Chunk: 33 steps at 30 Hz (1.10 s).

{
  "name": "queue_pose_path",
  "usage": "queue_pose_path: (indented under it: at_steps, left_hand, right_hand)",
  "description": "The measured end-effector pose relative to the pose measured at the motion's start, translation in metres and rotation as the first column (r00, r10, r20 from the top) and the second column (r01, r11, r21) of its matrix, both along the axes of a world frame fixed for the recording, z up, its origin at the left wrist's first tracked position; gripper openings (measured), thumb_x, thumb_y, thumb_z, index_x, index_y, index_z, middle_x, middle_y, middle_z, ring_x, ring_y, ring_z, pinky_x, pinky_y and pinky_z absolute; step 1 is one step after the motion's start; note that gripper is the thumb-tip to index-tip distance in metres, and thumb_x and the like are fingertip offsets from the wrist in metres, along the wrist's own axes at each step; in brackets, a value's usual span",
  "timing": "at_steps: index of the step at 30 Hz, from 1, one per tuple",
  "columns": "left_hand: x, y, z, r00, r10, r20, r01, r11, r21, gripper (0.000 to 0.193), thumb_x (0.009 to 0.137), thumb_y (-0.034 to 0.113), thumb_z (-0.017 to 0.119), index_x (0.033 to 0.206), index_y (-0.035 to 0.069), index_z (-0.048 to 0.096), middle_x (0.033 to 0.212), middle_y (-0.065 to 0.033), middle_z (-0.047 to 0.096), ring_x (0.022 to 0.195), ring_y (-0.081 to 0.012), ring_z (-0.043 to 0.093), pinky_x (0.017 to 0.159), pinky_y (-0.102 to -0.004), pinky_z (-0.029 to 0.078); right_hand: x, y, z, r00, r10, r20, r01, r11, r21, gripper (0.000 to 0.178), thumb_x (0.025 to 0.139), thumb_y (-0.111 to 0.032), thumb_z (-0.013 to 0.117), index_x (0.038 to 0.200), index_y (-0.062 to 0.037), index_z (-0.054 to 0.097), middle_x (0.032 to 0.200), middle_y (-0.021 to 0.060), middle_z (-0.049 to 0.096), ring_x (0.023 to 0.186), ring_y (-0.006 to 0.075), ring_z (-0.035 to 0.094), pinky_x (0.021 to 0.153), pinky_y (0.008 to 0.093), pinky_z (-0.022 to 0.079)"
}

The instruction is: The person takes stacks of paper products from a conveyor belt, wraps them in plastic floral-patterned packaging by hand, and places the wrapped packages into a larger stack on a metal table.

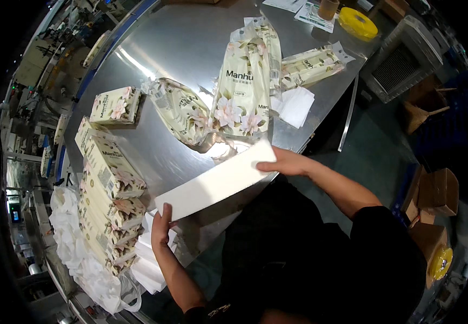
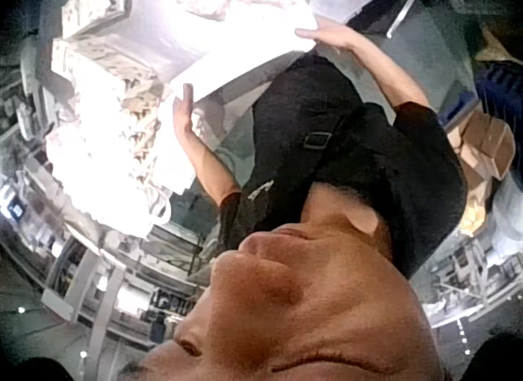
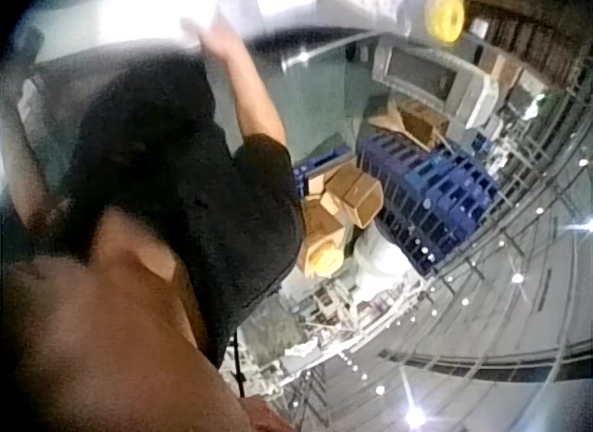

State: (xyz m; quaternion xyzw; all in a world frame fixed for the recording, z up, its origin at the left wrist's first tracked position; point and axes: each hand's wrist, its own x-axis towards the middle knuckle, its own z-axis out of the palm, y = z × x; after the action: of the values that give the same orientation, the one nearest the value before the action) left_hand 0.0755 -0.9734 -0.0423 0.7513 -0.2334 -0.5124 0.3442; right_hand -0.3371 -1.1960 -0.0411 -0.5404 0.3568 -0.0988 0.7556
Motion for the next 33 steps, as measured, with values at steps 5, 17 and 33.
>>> queue_pose_path:
  at_steps: [5, 17, 33]
  left_hand:
    - [-0.020, 0.006, -0.006, 0.998, -0.052, -0.039, 0.037, 0.946, -0.323, 0.083, 0.085, 0.043, 0.081, 0.145, -0.002, 0.048, 0.131, -0.0116, 0.063, 0.121, -0.0246, 0.058, 0.105, -0.0370, 0.045]
    - [0.012, 0.014, -0.038, 0.972, -0.200, 0.122, 0.224, 0.946, -0.234, 0.085, 0.073, 0.025, 0.087, 0.144, -0.002, 0.048, 0.141, -0.0187, 0.055, 0.132, -0.0313, 0.053, 0.111, -0.0413, 0.042]
    - [0.080, -0.115, -0.015, 0.729, -0.403, 0.553, 0.474, 0.880, 0.017, 0.106, 0.072, 0.050, 0.085, 0.159, 0.013, 0.036, 0.135, -0.0267, 0.062, 0.124, -0.0404, 0.062, 0.106, -0.0426, 0.048]
  right_hand:
    - [0.001, 0.026, 0.008, 0.997, -0.070, 0.014, 0.070, 0.935, -0.347, 0.120, 0.076, -0.039, 0.091, 0.161, 0.0002, 0.016, 0.154, 0.0200, 0.043, 0.144, 0.0295, 0.041, 0.119, 0.0374, 0.032]
    - [-0.019, 0.059, -0.009, 0.914, -0.064, -0.400, -0.161, 0.850, -0.502, 0.130, 0.074, -0.036, 0.090, 0.162, 0.0026, 0.002, 0.157, 0.0308, 0.034, 0.146, 0.0399, 0.037, 0.122, 0.0423, 0.030]
    - [0.065, 0.095, -0.011, 0.943, 0.295, -0.155, -0.247, 0.932, 0.265, 0.059, 0.094, -0.013, 0.069, 0.147, 0.0004, 0.048, 0.147, 0.0146, 0.053, 0.133, 0.0240, 0.052, 0.115, 0.0346, 0.039]
